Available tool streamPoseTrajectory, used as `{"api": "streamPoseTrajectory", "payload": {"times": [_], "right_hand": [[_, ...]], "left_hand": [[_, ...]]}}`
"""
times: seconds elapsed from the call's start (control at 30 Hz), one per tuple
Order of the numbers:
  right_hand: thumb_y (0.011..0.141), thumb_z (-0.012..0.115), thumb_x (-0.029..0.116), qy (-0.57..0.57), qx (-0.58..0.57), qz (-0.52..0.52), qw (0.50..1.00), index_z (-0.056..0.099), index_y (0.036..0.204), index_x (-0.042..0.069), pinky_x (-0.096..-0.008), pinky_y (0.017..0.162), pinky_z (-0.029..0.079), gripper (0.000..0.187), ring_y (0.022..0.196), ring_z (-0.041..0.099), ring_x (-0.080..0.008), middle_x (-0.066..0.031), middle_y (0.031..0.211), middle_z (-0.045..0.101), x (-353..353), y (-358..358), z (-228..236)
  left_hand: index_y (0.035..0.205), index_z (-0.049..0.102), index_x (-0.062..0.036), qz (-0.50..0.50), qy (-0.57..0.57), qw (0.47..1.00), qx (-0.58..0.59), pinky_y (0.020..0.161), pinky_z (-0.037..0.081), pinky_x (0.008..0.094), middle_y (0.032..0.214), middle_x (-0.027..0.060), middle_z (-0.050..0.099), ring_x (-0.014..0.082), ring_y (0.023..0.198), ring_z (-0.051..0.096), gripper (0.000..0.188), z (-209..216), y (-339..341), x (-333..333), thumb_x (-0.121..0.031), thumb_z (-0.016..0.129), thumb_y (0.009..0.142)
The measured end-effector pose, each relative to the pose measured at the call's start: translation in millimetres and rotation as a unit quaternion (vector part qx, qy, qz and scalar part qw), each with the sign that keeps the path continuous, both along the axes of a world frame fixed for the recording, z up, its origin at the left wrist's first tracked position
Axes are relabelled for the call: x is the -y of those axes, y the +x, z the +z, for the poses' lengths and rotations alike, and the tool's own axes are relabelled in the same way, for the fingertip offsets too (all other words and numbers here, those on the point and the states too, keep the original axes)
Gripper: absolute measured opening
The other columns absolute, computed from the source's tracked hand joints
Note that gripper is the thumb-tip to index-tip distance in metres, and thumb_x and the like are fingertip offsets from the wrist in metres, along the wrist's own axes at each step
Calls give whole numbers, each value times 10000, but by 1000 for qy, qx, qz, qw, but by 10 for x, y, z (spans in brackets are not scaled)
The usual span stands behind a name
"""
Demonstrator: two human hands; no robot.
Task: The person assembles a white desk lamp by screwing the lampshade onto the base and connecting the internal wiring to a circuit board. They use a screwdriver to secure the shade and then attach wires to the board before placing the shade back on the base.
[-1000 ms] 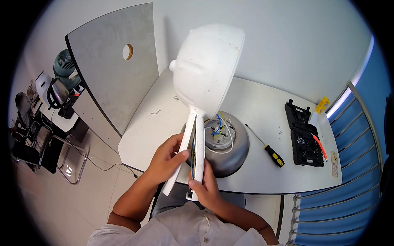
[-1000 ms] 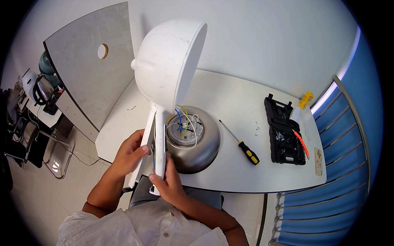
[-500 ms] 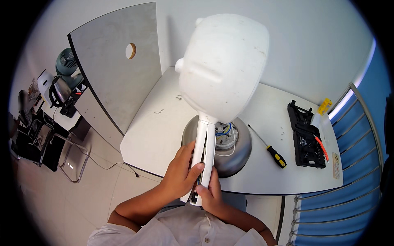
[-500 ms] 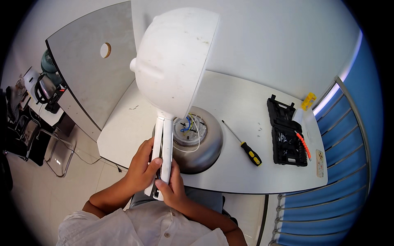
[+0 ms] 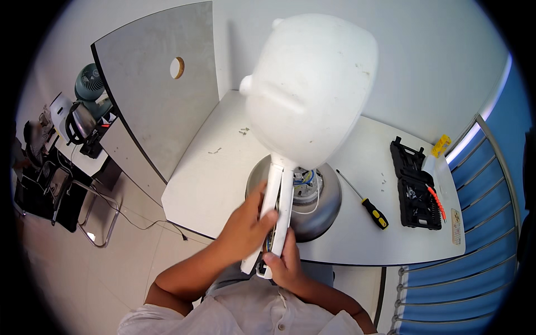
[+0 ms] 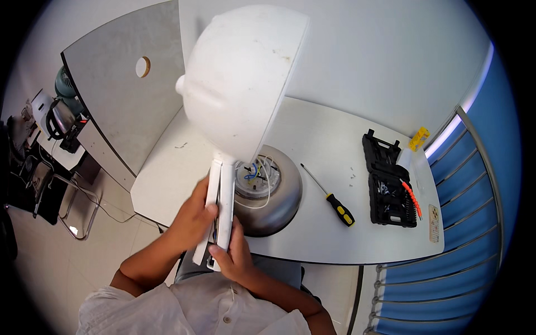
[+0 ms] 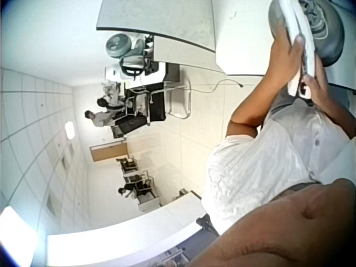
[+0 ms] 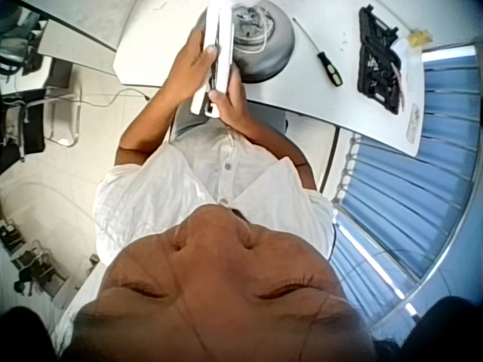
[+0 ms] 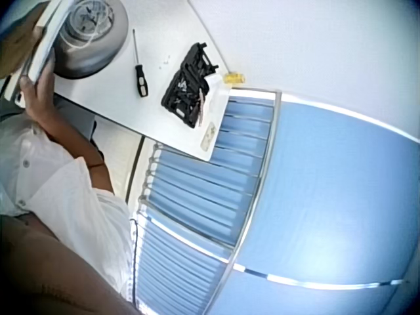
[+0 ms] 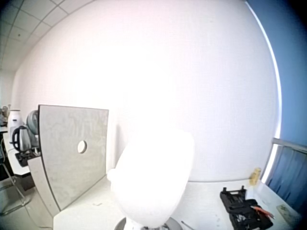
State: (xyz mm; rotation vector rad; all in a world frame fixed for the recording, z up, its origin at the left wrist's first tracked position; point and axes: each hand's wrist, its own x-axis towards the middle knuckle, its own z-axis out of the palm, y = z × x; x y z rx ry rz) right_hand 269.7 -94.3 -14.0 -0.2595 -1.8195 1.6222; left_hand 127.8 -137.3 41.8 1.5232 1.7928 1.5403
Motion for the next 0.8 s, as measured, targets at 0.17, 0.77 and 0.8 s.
{"api": "streamPoseTrajectory", "payload": {"times": [0.17,0.77,0.8], "right_hand": [[872,592,205,40,23,-8,999,168,1405,-108,-372,872,464,750,1001,597,-282,-230,1158,550,-4,13,-58],[853,624,255,154,103,-93,978,199,1405,-90,-440,783,507,778,922,631,-422,-310,1127,564,-97,-40,192],[853,624,260,164,107,-102,975,200,1404,-91,-444,775,508,778,913,632,-425,-312,1116,568,-89,-37,182]], "left_hand": [[1300,422,-14,-117,2,956,269,731,533,294,1074,119,627,163,863,628,683,331,-296,-357,-595,400,941],[1211,475,14,-119,88,888,436,715,547,306,1019,150,621,193,800,651,592,320,-264,-579,-523,407,969],[1220,474,14,-119,88,889,433,703,555,311,1019,155,624,204,798,659,599,301,-269,-587,-525,399,970]]}}
